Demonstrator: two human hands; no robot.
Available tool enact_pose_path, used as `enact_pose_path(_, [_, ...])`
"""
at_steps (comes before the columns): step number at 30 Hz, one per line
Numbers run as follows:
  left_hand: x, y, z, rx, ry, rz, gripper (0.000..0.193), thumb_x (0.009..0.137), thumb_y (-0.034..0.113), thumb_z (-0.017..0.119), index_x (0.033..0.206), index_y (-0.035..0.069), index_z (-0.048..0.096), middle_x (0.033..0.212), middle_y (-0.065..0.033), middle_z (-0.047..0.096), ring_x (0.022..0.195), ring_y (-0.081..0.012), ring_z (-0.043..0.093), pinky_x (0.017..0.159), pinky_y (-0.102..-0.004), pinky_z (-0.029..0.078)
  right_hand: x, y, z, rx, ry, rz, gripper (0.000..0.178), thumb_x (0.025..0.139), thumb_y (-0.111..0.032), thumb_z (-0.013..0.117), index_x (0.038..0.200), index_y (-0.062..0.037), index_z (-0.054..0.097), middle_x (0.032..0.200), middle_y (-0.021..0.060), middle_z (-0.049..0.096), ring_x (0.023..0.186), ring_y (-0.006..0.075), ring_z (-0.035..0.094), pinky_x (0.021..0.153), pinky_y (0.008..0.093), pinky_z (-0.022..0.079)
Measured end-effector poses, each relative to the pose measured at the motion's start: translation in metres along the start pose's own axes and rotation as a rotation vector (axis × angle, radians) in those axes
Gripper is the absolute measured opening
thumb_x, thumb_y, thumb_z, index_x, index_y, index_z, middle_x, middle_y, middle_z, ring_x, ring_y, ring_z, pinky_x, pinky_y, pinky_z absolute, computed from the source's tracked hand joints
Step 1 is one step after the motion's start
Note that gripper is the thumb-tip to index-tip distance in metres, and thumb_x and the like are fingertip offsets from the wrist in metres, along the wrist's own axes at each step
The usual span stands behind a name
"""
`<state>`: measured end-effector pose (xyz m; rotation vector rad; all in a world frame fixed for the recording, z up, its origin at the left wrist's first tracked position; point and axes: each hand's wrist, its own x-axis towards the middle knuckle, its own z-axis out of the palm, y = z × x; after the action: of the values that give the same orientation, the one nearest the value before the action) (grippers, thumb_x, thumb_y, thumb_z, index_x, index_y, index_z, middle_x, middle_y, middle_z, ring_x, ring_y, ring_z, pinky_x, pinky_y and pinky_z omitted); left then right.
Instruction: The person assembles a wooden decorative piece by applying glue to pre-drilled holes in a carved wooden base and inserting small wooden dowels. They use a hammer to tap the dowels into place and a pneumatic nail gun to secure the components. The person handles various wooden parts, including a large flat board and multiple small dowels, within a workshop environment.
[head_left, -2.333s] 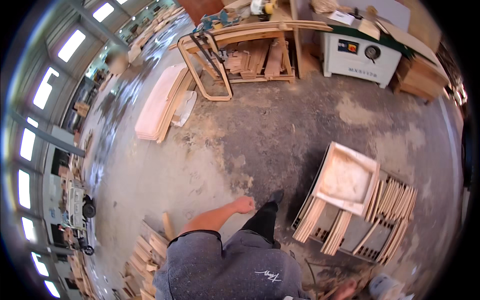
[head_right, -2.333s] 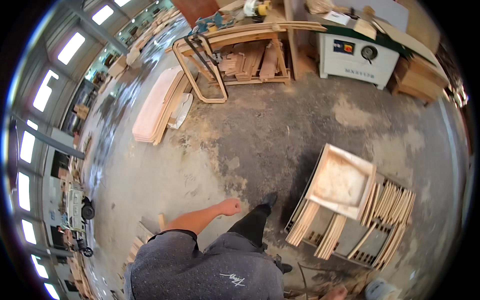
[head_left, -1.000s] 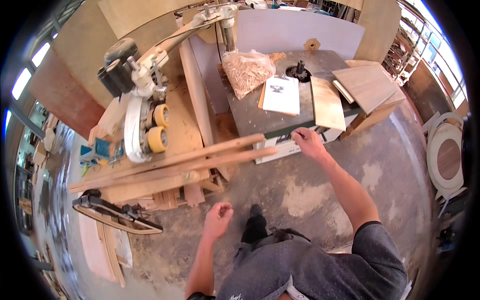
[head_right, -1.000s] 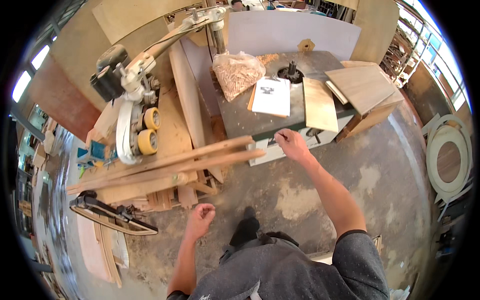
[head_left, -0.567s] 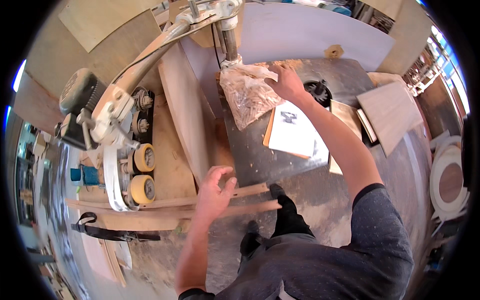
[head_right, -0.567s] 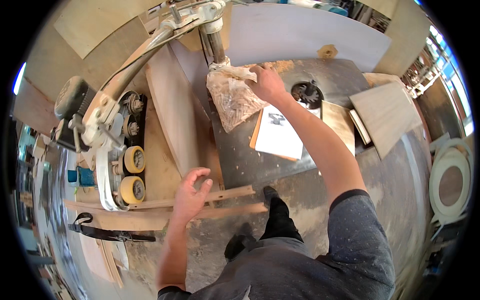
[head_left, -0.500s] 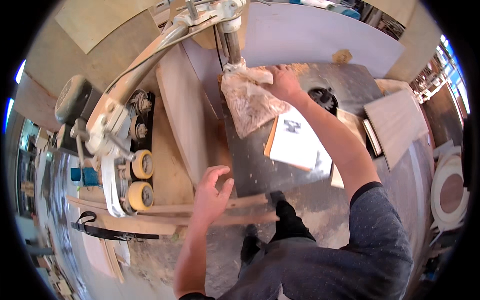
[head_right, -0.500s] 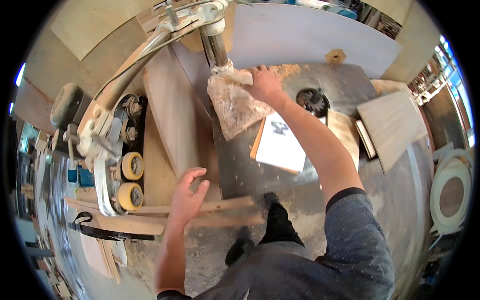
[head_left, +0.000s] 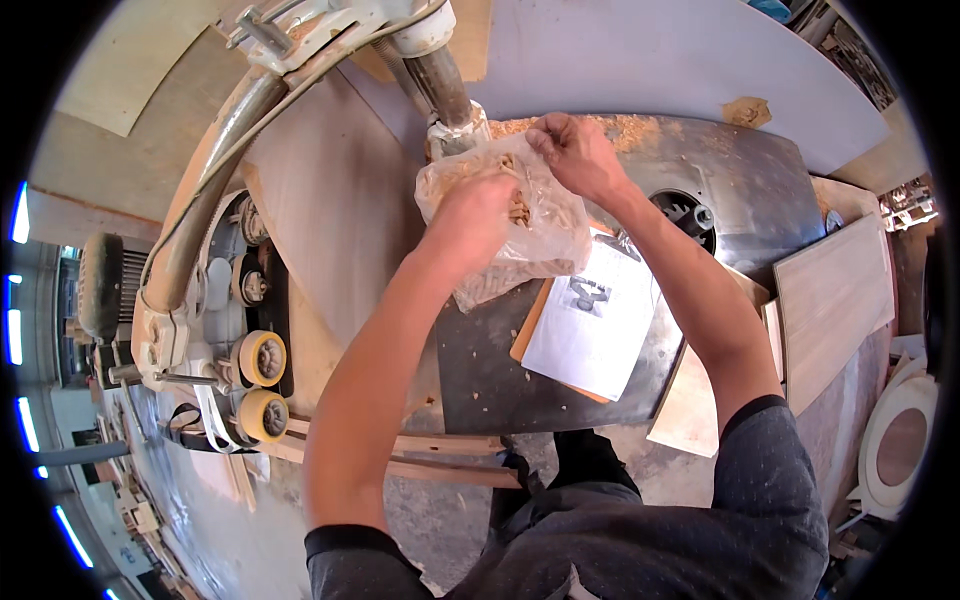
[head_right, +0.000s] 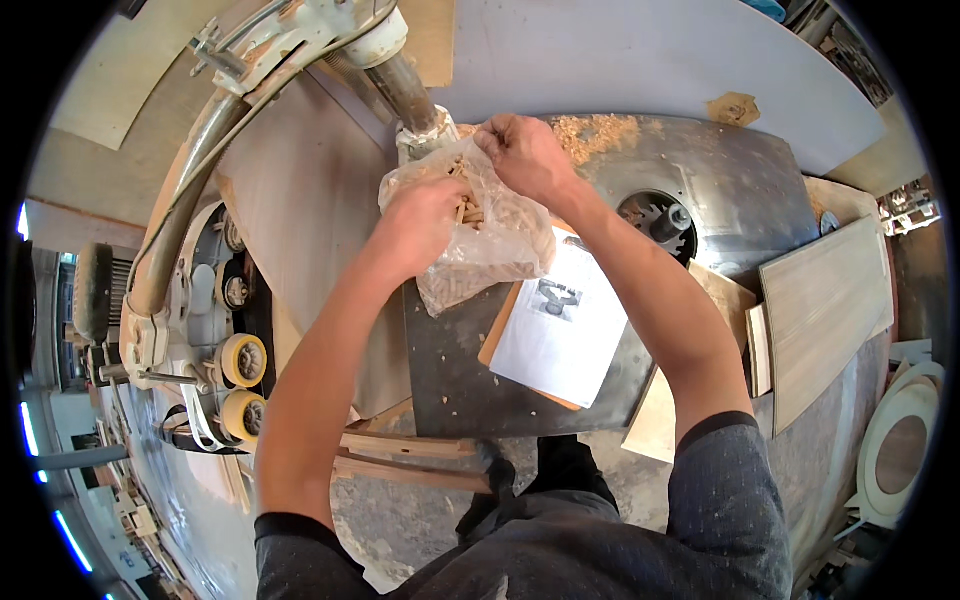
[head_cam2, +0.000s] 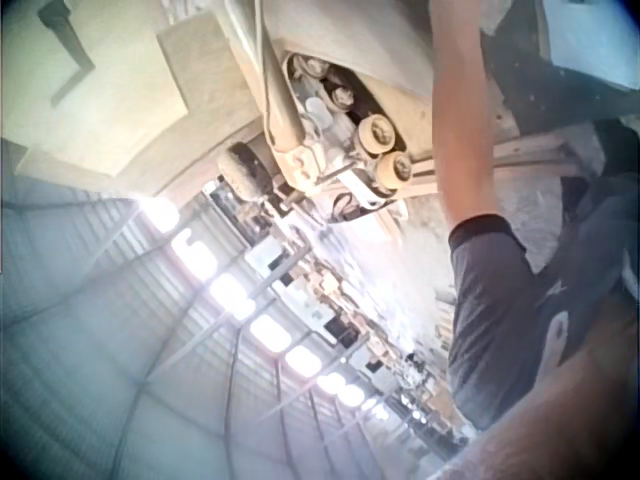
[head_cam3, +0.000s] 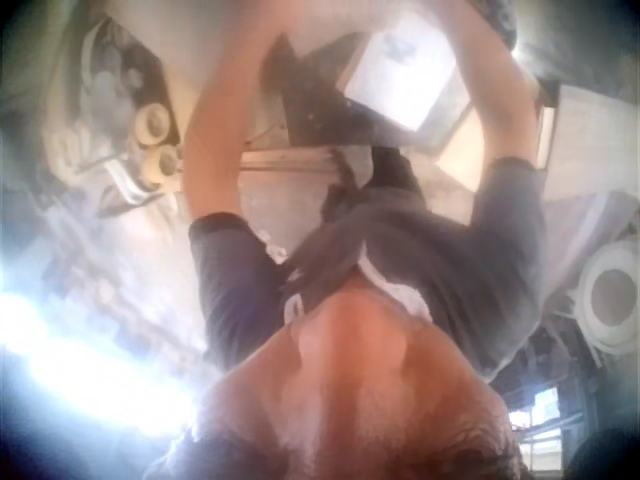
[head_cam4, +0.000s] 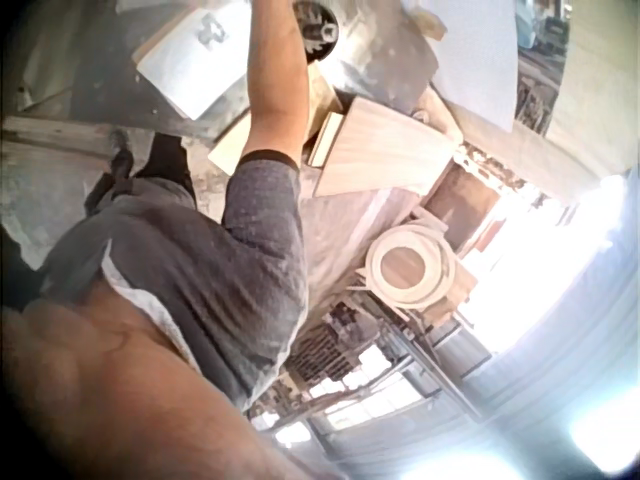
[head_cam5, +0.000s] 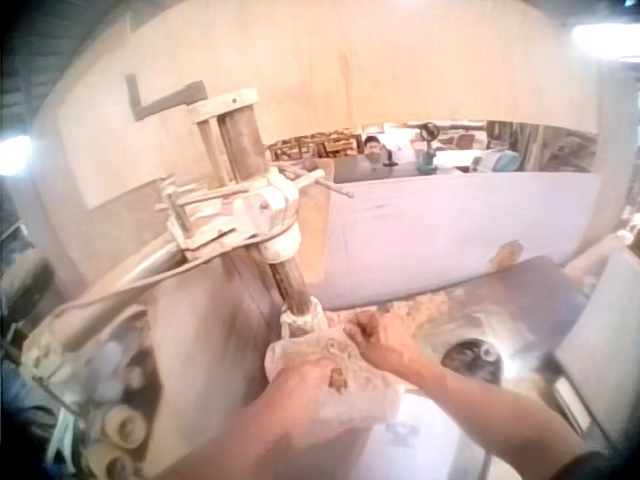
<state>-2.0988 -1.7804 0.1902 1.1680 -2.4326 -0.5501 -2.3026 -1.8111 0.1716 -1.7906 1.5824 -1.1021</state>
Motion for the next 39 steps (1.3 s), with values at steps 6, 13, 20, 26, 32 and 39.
enact_pose_path(6, [0.049, -0.050, 0.062, 0.158, -0.159, -0.190, 0.033, 0.086, 0.009, 0.063, 0.118, 0.002, 0.069, 0.121, -0.0191, 0.066, 0.113, -0.0378, 0.064, 0.097, -0.0446, 0.052, 0.011, 0.001, -0.006, 0.105, -0.051, 0.065, 0.028, 0.096, -0.026, 0.066, 0.091, 0.0008, 0.069, 0.069, 0.0107, 0.061, 0.063, 0.0182, 0.055, 0.063, 0.0368, 0.047])
enact_pose_path(13, [0.060, -0.042, 0.103, 0.518, -0.110, 0.095, 0.054, 0.086, 0.036, 0.067, 0.127, 0.000, 0.064, 0.133, -0.0163, 0.060, 0.128, -0.0322, 0.051, 0.110, -0.0490, 0.040, 0.015, 0.007, -0.001, 0.097, -0.022, 0.028, 0.023, 0.096, -0.023, 0.066, 0.093, -0.0004, 0.070, 0.069, 0.0093, 0.062, 0.062, 0.0167, 0.056, 0.061, 0.0356, 0.047])
enact_pose_path(20, [0.064, -0.065, 0.133, 0.358, -0.176, -0.207, 0.047, 0.090, 0.033, 0.063, 0.122, -0.002, 0.064, 0.132, -0.0215, 0.060, 0.124, -0.0360, 0.055, 0.107, -0.0481, 0.043, 0.018, 0.006, 0.000, 0.059, -0.083, 0.014, 0.020, 0.097, -0.021, 0.066, 0.094, -0.0011, 0.070, 0.069, 0.0096, 0.062, 0.061, 0.0153, 0.057, 0.060, 0.0348, 0.047])
enact_pose_path(26, [0.074, -0.053, 0.121, 0.111, -0.081, -0.050, 0.030, 0.092, 0.020, 0.057, 0.109, -0.002, 0.067, 0.114, -0.0223, 0.069, 0.109, -0.0385, 0.065, 0.095, -0.0467, 0.051, 0.015, 0.012, -0.007, 0.112, -0.030, -0.008, 0.022, 0.096, -0.021, 0.066, 0.093, 0.0007, 0.069, 0.067, 0.0092, 0.059, 0.061, 0.0140, 0.054, 0.060, 0.0346, 0.046])
enact_pose_path(32, [0.081, -0.060, 0.098, 0.065, -0.233, -0.299, 0.032, 0.088, 0.017, 0.063, 0.112, -0.004, 0.067, 0.111, -0.0246, 0.070, 0.107, -0.0403, 0.067, 0.091, -0.0449, 0.054, 0.023, 0.008, -0.005, 0.075, -0.092, -0.029, 0.023, 0.096, -0.020, 0.066, 0.092, 0.0032, 0.069, 0.067, 0.0079, 0.060, 0.062, 0.0128, 0.052, 0.061, 0.0341, 0.046])
enact_pose_path(39, [0.070, -0.038, 0.051, -0.400, -0.112, -0.458, 0.036, 0.084, 0.017, 0.071, 0.113, -0.003, 0.068, 0.097, -0.0187, 0.074, 0.090, -0.0303, 0.072, 0.078, -0.0391, 0.055, 0.027, 0.013, -0.006, 0.145, -0.066, 0.019, 0.025, 0.093, -0.021, 0.066, 0.095, 0.0018, 0.074, 0.075, 0.0175, 0.070, 0.067, 0.0259, 0.067, 0.068, 0.0382, 0.053])
